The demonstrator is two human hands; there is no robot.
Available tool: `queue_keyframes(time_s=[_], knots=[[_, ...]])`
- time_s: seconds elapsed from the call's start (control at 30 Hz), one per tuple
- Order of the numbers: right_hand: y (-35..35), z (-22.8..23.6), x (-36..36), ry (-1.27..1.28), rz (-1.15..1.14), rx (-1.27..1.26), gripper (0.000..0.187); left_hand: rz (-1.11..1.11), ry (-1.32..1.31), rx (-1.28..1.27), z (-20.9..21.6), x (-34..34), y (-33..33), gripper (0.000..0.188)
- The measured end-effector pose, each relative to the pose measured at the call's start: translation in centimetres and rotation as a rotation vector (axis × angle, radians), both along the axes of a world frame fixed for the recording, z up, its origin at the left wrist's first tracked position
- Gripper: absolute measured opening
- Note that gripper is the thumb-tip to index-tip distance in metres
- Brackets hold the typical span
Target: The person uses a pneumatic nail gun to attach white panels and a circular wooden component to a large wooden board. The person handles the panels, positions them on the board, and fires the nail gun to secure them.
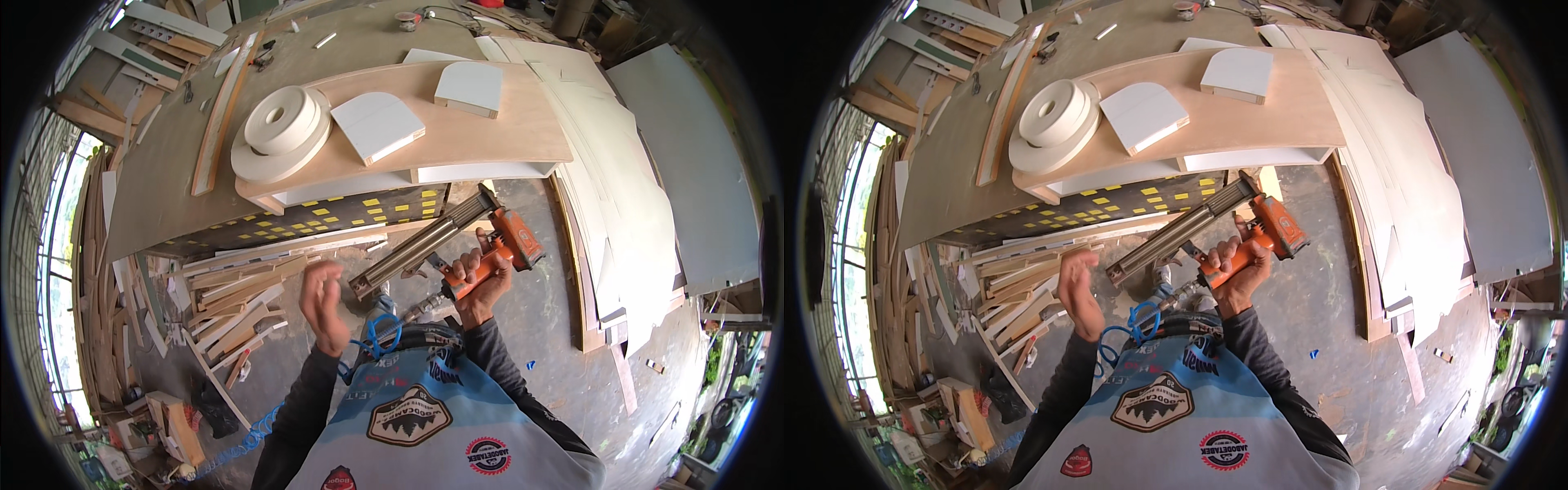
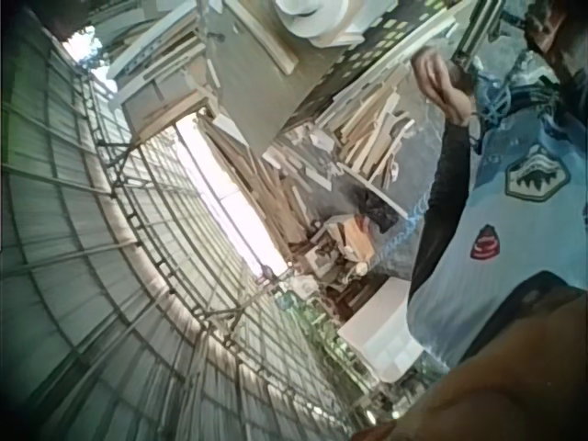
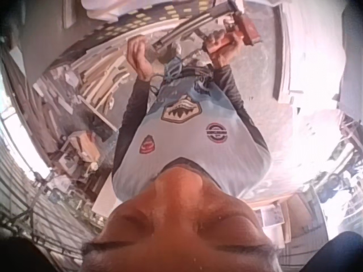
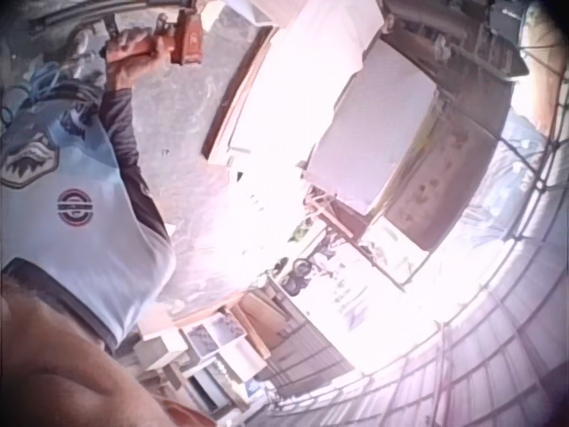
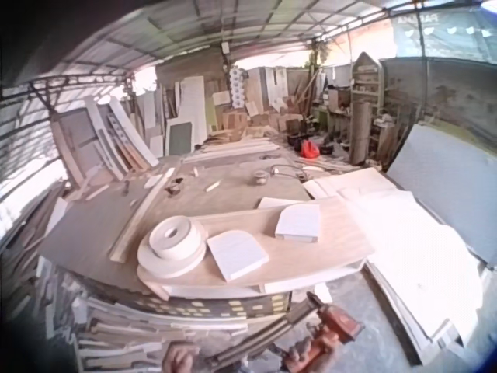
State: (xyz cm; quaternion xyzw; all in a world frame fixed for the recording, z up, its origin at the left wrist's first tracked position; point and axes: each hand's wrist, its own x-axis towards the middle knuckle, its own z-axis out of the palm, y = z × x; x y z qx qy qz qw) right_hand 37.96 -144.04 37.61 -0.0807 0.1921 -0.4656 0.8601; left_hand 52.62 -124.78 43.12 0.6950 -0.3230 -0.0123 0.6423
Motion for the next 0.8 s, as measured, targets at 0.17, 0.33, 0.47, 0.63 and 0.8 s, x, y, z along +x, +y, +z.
queue_keyframes(time_s=[0.17,0.33,0.47,0.63,0.8], knots=[[1.4,3.3,0.1,-0.041,0.076,0.003,0.052,-0.183,0.521,-0.287,-1.5,3.0,-2.9,0.045],[1.1,2.0,-0.4,-0.082,0.108,0.023,0.048,-0.183,0.687,-0.401,-2.1,2.6,-4.4,0.047],[1.3,1.4,-1.0,-0.098,0.120,0.025,0.049,-0.128,0.711,-0.472,-3.2,2.7,-4.9,0.051],[2.7,2.6,-0.4,-0.084,0.140,0.049,0.051,-0.193,0.739,-0.693,-2.4,1.9,-9.9,0.057],[1.3,1.9,-1.7,-0.127,0.112,-0.011,0.054,-0.234,0.752,-0.637,-3.5,1.3,-11.0,0.056]])
